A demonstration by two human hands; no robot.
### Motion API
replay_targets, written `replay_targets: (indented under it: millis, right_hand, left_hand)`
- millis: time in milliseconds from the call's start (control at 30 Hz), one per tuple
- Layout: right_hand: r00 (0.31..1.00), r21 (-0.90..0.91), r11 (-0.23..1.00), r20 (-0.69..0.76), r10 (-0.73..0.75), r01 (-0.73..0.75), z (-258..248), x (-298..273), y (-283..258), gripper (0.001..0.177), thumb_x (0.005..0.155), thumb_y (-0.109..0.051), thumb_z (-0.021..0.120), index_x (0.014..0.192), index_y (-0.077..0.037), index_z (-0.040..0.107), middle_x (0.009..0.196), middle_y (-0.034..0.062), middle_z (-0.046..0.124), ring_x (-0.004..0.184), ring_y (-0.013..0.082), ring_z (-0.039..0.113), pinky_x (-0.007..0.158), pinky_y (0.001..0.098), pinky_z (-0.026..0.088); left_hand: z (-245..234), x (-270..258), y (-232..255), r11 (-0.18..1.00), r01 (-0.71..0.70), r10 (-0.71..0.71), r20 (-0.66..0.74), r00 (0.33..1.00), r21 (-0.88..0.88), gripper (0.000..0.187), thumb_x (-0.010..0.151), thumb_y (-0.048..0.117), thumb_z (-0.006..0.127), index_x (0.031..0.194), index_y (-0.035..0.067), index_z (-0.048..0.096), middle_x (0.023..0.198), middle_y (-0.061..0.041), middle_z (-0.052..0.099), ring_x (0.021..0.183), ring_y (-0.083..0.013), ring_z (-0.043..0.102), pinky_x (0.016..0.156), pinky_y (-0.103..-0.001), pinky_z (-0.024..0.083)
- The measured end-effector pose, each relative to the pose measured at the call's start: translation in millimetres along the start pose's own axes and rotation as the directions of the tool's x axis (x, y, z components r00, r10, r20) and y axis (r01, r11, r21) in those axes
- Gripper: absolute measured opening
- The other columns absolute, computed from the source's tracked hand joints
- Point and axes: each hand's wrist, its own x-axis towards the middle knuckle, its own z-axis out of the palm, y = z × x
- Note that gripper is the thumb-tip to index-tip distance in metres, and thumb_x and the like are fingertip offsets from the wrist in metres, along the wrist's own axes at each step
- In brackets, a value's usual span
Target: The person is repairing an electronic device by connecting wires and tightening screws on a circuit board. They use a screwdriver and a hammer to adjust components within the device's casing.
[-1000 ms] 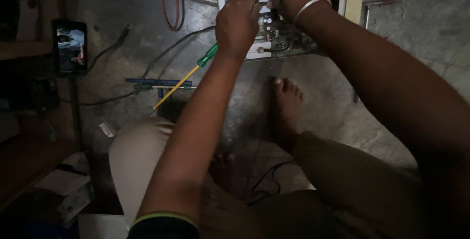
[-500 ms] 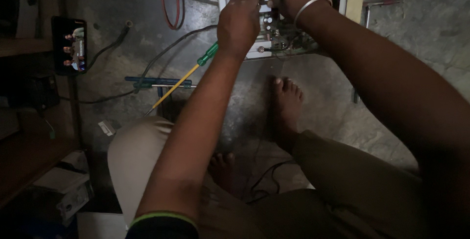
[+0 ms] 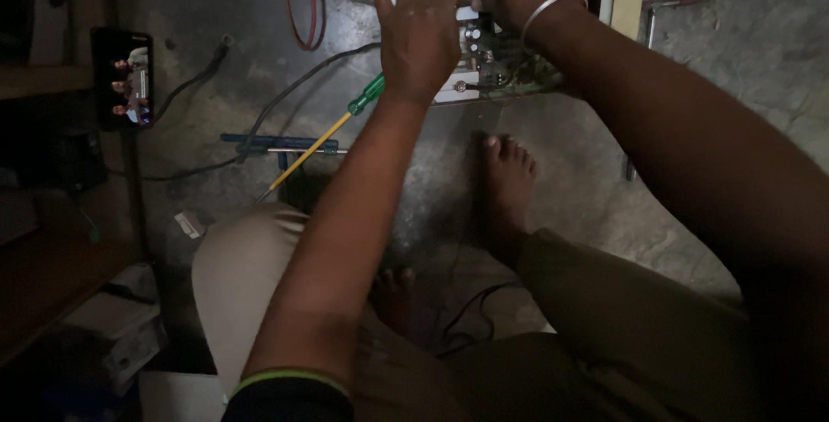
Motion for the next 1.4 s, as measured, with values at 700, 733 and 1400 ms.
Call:
replay_targets:
  millis: [700, 733, 1400]
  right_hand:
    - [1.000, -0.021, 0.999, 0.002, -0.029, 0.029, -2.0, 2.0, 0.5, 0.028, 0.096, -0.044, 0.078, 0.098, -0.016, 0.078, 0.086, 0.0133, 0.074, 0.074, 0.0338, 0.072, 0.062, 0.0492, 0.055]
    - [1.000, -0.021, 1.000, 0.016, -0.015, 0.015, -2.3, 2.8, 1.4, 0.028, 0.095, -0.044, 0.078, 0.096, -0.016, 0.078, 0.086, 0.0131, 0.074, 0.075, 0.0338, 0.072, 0.062, 0.0491, 0.055]
    - [1.000, -0.116, 0.993, 0.019, 0.003, -0.001, -1.0, 4.2, 1.7, 0.037, 0.091, -0.052, 0.080, 0.095, -0.015, 0.078, 0.085, 0.0132, 0.074, 0.076, 0.0346, 0.072, 0.061, 0.0490, 0.056]
  left_hand:
    - [-0.9, -0.1, -2.2, 0.998, 0.032, -0.035, -0.064, 0.997, -0.046, 0.040, 0.084, 0.010, 0.070, 0.124, 0.013, 0.068, 0.118, -0.007, 0.069, 0.135, -0.0296, 0.048, 0.116, -0.059, 0.025]
    - [-0.5, 1.0, -2.3, 0.999, 0.029, -0.032, -0.091, 0.995, -0.037, 0.042, 0.084, 0.018, 0.073, 0.124, 0.009, 0.066, 0.121, -0.012, 0.067, 0.134, -0.0326, 0.046, 0.115, -0.059, 0.026]
    - [8.3, -0.2, -6.2, 0.998, 0.065, -0.066, -0.060, 0.996, -0.026, 0.045, 0.082, 0.024, 0.085, 0.122, 0.011, 0.066, 0.111, -0.006, 0.072, 0.130, -0.0301, 0.051, 0.115, -0.058, 0.029]
